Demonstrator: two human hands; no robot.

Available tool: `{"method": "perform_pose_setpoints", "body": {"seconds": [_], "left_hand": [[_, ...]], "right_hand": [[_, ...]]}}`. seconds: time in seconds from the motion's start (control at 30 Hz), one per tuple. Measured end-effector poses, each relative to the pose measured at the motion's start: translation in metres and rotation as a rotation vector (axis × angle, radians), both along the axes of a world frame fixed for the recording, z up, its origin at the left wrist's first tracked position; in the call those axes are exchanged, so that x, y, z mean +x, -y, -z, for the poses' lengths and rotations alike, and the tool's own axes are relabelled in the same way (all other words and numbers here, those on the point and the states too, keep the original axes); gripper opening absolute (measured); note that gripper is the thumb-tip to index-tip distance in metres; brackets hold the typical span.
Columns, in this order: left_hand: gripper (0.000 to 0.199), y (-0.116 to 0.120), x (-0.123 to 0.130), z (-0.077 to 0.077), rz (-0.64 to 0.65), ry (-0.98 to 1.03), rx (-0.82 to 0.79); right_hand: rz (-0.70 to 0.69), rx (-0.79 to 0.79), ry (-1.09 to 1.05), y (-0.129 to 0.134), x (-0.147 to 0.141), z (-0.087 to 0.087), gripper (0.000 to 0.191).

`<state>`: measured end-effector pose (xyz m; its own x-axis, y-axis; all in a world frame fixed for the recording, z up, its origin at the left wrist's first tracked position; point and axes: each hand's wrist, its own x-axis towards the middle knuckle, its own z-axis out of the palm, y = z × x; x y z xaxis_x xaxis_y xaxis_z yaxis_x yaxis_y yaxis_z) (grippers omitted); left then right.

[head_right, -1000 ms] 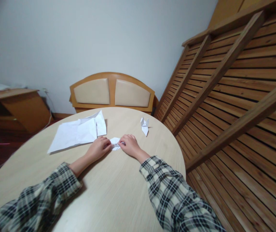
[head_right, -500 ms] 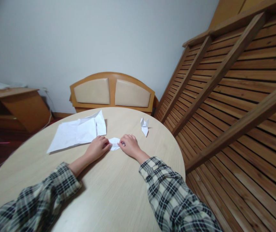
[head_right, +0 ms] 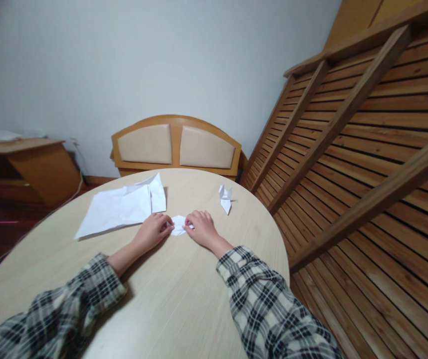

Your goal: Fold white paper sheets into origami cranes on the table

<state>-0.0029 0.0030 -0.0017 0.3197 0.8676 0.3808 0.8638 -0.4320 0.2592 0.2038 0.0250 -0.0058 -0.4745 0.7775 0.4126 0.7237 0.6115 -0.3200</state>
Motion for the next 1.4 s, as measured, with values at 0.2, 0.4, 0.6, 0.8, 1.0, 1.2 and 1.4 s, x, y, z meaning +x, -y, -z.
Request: {"method": "perform_pose_setpoints", "body": {"seconds": [0.2, 0.4, 0.6, 0.8, 1.0, 1.2, 1.4], "left_hand": [[0.012, -0.001, -0.001, 0.004, 0.0, -0.003, -0.002], [0.016, 0.0, -0.003, 0.006, 0.024, -0.055, -0.008], [0.027, 0.005, -0.003, 0.004, 0.044, -0.092, 0.002], [0.033, 0.013, 0.0, -0.003, 0.074, -0.126, 0.017], [0.028, 0.022, 0.005, -0.013, 0.062, -0.214, 0.041], [0.021, 0.027, 0.01, -0.02, 0.099, -0.273, 0.083], [0.024, 0.034, 0.018, -0.017, 0.1, -0.31, 0.14]], "right_hand": [[-0.022, -0.036, 0.001, -0.001, 0.003, 0.003, 0.011], [-0.062, -0.072, 0.026, -0.002, 0.007, 0.002, 0.017], [-0.066, -0.071, 0.04, 0.0, 0.008, 0.001, 0.025], [-0.087, -0.038, 0.024, -0.001, 0.008, 0.002, 0.026], [-0.098, 0.028, -0.008, -0.001, 0.008, 0.0, 0.028], [-0.123, -0.065, 0.028, 0.002, 0.007, -0.003, 0.038], [-0.113, -0.071, 0.085, 0.002, 0.007, -0.003, 0.036]]}}
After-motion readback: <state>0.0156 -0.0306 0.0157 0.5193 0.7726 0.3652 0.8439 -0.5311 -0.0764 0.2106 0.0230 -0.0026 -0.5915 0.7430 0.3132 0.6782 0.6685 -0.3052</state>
